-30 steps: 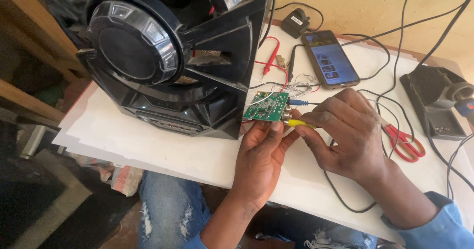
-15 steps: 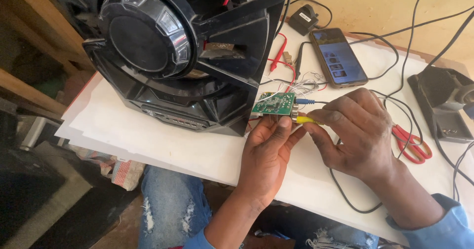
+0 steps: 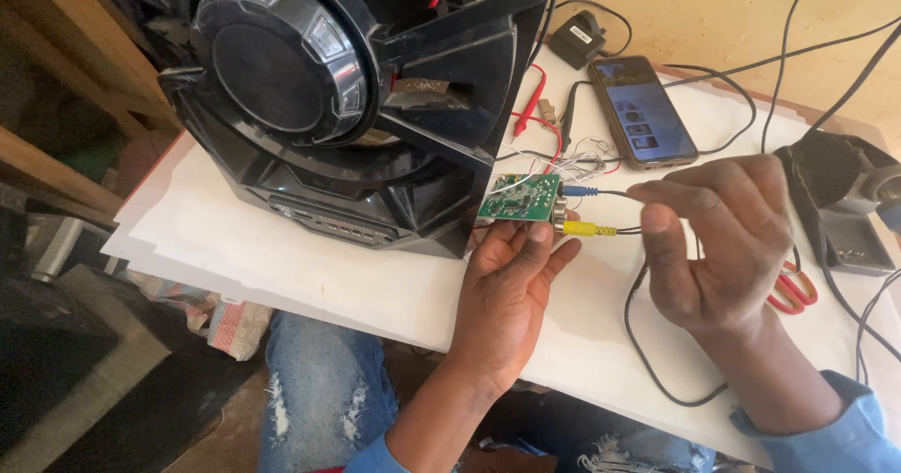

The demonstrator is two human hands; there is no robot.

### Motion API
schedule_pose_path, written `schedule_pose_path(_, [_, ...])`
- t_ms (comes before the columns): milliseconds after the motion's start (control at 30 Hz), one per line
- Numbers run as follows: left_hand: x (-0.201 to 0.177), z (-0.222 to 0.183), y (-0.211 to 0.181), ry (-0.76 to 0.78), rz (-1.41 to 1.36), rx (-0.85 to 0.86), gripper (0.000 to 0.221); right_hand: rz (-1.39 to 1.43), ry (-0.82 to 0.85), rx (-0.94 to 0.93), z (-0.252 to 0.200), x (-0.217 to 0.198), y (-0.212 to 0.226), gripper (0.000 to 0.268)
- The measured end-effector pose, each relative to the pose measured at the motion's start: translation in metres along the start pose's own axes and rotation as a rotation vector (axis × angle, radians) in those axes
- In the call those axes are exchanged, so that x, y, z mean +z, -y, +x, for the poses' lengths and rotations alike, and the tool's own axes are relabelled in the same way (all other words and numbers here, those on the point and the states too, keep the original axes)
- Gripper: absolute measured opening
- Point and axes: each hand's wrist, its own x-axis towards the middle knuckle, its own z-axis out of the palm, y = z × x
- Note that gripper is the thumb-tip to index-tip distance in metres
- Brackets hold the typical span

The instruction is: Testing a speaker system by playing music from a phone, interacting with the speaker's control panel, and inspecting the internal circuitry.

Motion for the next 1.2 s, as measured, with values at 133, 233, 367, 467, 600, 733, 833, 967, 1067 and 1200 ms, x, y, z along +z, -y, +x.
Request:
schedule_pose_path(133, [-0.003, 0.001, 0.002, 0.019, -0.011, -0.004, 0.041, 0.009, 0.023, 0.102, -0.002, -0.001, -0.003, 0.039])
schedule_pose_path(233, [-0.002, 0.001, 0.003, 0.045, -0.025, 0.016, 0.029, 0.107, 0.056, 0.002, 0.004, -0.002, -0.001, 0.038])
schedule_pose_path(367, [0.002, 0.002, 0.002, 0.003, -0.016, 0.011, 0.041, 0.131, 0.104, -0.027, 0.006, -0.003, 0.003, 0.034])
schedule_pose_path(467, [0.000, 0.000, 0.000, 0.003, -0.017, 0.010, 0.044, 0.122, 0.135, 0.000, 0.000, 0.000, 0.004, 0.031])
schedule_pose_path(600, [-0.001, 0.001, 0.003, 0.013, -0.045, -0.008, 0.041, 0.143, 0.140, 0.016, 0.004, 0.000, 0.006, 0.033])
schedule_pose_path(733, [0.002, 0.000, 0.000, 0.001, -0.051, -0.038, 0.050, 0.179, 0.118, -0.021, 0.011, 0.001, 0.010, 0.032])
schedule_pose_path(833, [0.003, -0.001, -0.001, 0.018, -0.060, -0.009, 0.036, 0.182, 0.104, -0.008, 0.011, 0.001, 0.010, 0.027])
schedule_pose_path(967, [0.006, -0.001, -0.005, -0.023, -0.053, -0.040, 0.040, 0.187, 0.124, -0.005, 0.011, 0.001, 0.008, 0.023])
schedule_pose_path(1067, [0.003, -0.001, -0.003, -0.030, -0.058, -0.042, 0.040, 0.181, 0.135, -0.014, 0.009, 0.001, 0.006, 0.019])
schedule_pose_path(1200, [0.009, -0.002, -0.007, -0.019, -0.058, -0.011, 0.051, 0.182, 0.156, -0.048, 0.008, 0.002, 0.004, 0.018])
